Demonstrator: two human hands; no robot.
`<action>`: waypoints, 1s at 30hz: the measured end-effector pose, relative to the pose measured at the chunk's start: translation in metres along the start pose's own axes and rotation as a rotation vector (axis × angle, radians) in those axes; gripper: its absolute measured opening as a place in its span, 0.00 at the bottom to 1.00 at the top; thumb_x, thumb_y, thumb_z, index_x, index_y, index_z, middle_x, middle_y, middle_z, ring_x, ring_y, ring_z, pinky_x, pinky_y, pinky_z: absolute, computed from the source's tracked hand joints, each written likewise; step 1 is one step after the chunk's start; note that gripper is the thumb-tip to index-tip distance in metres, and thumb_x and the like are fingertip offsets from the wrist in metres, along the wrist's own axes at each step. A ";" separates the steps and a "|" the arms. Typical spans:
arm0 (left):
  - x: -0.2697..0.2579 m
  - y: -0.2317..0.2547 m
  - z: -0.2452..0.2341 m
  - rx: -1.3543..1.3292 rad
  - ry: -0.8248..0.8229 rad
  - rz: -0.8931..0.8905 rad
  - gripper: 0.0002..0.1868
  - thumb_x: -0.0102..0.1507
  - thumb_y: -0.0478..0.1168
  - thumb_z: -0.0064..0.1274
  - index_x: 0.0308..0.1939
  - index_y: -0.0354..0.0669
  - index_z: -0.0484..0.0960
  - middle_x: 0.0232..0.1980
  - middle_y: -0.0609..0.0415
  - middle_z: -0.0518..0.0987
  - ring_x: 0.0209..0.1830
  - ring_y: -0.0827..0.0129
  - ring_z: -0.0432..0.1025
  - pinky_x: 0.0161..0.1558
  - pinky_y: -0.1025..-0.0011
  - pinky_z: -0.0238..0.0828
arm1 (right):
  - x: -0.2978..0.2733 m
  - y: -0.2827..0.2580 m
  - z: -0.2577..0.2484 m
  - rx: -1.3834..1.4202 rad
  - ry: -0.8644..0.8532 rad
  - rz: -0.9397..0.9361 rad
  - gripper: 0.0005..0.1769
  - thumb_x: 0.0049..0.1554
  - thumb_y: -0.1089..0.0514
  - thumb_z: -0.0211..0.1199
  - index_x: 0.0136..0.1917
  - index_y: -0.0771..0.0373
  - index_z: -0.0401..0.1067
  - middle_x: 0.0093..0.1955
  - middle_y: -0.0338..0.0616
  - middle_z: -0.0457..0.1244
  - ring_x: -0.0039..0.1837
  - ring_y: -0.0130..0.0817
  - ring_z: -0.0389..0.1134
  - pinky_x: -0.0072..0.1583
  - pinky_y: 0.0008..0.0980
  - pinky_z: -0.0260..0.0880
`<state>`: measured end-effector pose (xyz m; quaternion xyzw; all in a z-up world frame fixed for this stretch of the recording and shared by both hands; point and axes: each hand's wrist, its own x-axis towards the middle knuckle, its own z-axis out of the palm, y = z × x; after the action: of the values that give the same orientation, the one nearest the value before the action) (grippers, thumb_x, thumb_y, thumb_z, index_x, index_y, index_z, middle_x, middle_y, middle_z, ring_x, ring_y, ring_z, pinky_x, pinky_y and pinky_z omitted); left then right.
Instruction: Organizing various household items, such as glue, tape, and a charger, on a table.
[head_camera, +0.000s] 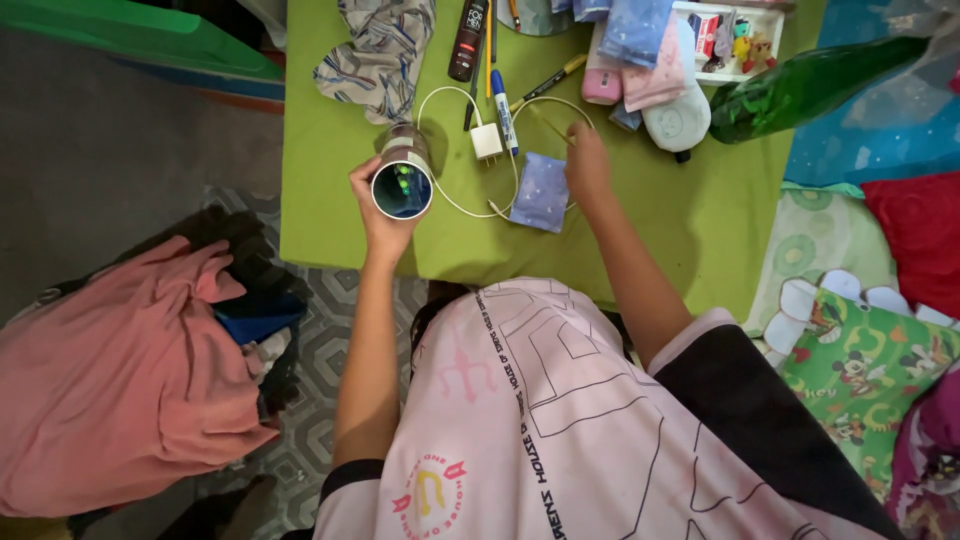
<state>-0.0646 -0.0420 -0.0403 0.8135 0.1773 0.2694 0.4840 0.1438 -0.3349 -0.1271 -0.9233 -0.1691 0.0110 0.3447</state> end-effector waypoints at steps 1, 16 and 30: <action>0.000 0.000 0.000 0.000 0.001 0.001 0.49 0.48 0.33 0.78 0.66 0.38 0.62 0.66 0.45 0.67 0.68 0.55 0.66 0.71 0.62 0.62 | -0.001 0.004 0.001 0.000 0.001 -0.001 0.10 0.57 0.68 0.60 0.53 0.63 0.70 0.52 0.61 0.66 0.53 0.63 0.67 0.52 0.53 0.67; -0.003 -0.022 -0.010 -0.009 0.062 -0.030 0.48 0.52 0.38 0.79 0.65 0.40 0.59 0.64 0.44 0.68 0.67 0.56 0.67 0.69 0.61 0.63 | -0.033 0.009 0.001 0.053 0.004 -0.082 0.13 0.59 0.65 0.61 0.58 0.63 0.70 0.54 0.58 0.64 0.57 0.60 0.65 0.56 0.51 0.67; 0.010 -0.013 -0.047 0.018 0.180 -0.086 0.44 0.54 0.38 0.78 0.62 0.41 0.60 0.59 0.47 0.70 0.60 0.60 0.69 0.64 0.62 0.67 | 0.031 -0.077 0.033 0.075 -0.093 -0.215 0.19 0.53 0.62 0.69 0.59 0.61 0.76 0.53 0.56 0.63 0.55 0.55 0.67 0.55 0.50 0.68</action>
<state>-0.0859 0.0021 -0.0308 0.7818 0.2573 0.3185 0.4702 0.1445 -0.2498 -0.1001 -0.8848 -0.2825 0.0233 0.3697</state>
